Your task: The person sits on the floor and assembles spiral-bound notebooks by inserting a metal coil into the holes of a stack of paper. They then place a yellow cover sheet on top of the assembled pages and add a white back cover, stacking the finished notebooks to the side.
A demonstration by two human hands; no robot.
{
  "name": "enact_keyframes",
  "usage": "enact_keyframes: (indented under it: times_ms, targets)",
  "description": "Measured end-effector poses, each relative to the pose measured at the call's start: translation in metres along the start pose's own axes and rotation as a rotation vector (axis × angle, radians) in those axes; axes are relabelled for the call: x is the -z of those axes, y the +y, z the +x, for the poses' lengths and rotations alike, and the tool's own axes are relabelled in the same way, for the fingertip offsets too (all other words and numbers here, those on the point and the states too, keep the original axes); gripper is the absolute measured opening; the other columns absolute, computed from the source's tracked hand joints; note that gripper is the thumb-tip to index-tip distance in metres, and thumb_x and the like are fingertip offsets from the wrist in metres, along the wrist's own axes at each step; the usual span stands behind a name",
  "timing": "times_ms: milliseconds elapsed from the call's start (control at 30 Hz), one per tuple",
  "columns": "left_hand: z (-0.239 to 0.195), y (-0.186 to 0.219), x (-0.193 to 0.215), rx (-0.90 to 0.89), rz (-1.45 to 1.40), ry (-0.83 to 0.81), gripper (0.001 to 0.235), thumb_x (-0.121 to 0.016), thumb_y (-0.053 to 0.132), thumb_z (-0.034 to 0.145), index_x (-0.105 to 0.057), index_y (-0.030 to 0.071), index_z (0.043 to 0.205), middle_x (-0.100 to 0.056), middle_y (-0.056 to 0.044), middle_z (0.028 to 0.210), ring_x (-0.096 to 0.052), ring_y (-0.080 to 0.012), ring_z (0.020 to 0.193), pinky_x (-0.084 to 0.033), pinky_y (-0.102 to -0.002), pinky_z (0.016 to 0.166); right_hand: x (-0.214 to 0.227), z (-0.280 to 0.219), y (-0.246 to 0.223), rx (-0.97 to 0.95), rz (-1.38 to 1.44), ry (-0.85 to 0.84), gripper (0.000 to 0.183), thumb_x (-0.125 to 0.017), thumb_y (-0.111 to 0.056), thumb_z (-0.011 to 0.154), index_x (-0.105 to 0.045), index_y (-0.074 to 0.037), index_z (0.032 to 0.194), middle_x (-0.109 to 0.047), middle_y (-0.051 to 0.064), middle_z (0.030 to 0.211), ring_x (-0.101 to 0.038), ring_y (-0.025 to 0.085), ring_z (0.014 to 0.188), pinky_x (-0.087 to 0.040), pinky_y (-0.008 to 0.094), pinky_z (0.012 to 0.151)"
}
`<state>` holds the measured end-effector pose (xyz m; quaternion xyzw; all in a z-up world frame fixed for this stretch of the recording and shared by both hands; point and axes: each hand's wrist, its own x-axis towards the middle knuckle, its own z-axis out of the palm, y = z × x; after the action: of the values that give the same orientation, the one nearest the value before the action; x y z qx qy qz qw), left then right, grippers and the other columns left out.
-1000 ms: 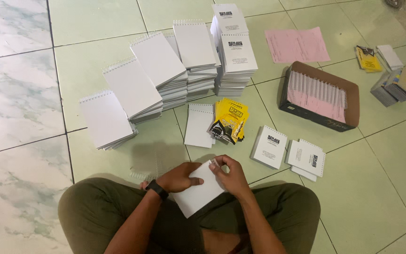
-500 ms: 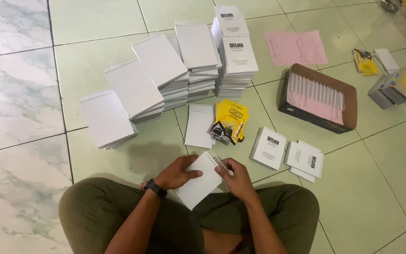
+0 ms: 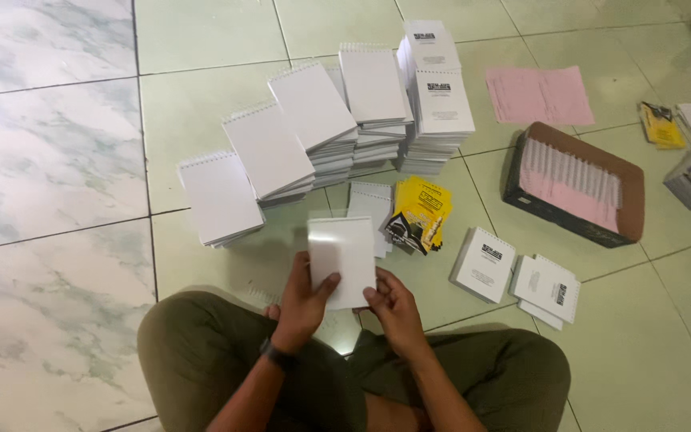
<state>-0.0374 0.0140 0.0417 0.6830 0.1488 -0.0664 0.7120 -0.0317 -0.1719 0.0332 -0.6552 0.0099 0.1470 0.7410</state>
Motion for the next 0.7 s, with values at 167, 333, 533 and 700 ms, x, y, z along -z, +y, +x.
enact_keyframes:
  times_ms: [167, 333, 533, 700]
  targets:
    - [-0.022, 0.029, 0.046, -0.213, -0.15, 0.49, 0.027, -0.065, 0.027, 0.096, -0.054, 0.009, 0.112, -0.063, -0.009, 0.109, -0.063, -0.0222, 0.096, -0.057, -0.038, 0.076, 0.029, 0.004, 0.019, -0.072, -0.114, 0.003, 0.052, -0.064, -0.03, 0.094, -0.06, -0.003, 0.138, -0.076, 0.015, 0.102, -0.073, 0.024, 0.088, -0.062, 0.037, 0.083]
    - [0.002, 0.081, 0.111, -0.406, 0.066, 0.785, 0.031, -0.058, 0.013, 0.099, -0.06, 0.004, 0.128, -0.067, -0.009, 0.122, -0.06, -0.0196, 0.11, -0.048, -0.035, 0.098, 0.052, 0.006, 0.044, -0.227, -0.209, 0.177, 0.037, -0.064, -0.022, 0.096, -0.071, -0.006, 0.13, -0.077, 0.013, 0.099, -0.07, 0.021, 0.087, -0.06, 0.034, 0.086]
    - [0.073, 0.053, 0.15, -0.195, 0.28, 0.715, 0.037, -0.055, 0.014, 0.098, -0.064, 0.006, 0.134, -0.059, -0.015, 0.129, -0.059, -0.0304, 0.114, -0.052, -0.043, 0.09, 0.068, 0.019, 0.085, -0.232, -0.317, 0.154, 0.033, -0.066, -0.021, 0.094, -0.073, -0.009, 0.124, -0.079, 0.011, 0.098, -0.072, 0.018, 0.089, -0.059, 0.031, 0.077]
    - [0.082, 0.027, 0.148, -0.146, 0.301, 0.605, 0.013, -0.064, 0.016, 0.092, -0.06, 0.01, 0.103, -0.066, -0.001, 0.092, -0.056, -0.011, 0.078, -0.054, -0.031, 0.057, 0.087, 0.014, 0.081, -0.178, -0.542, 0.07, 0.037, -0.062, -0.026, 0.097, -0.07, -0.015, 0.131, -0.076, 0.0, 0.103, -0.068, 0.013, 0.097, -0.053, 0.029, 0.089]
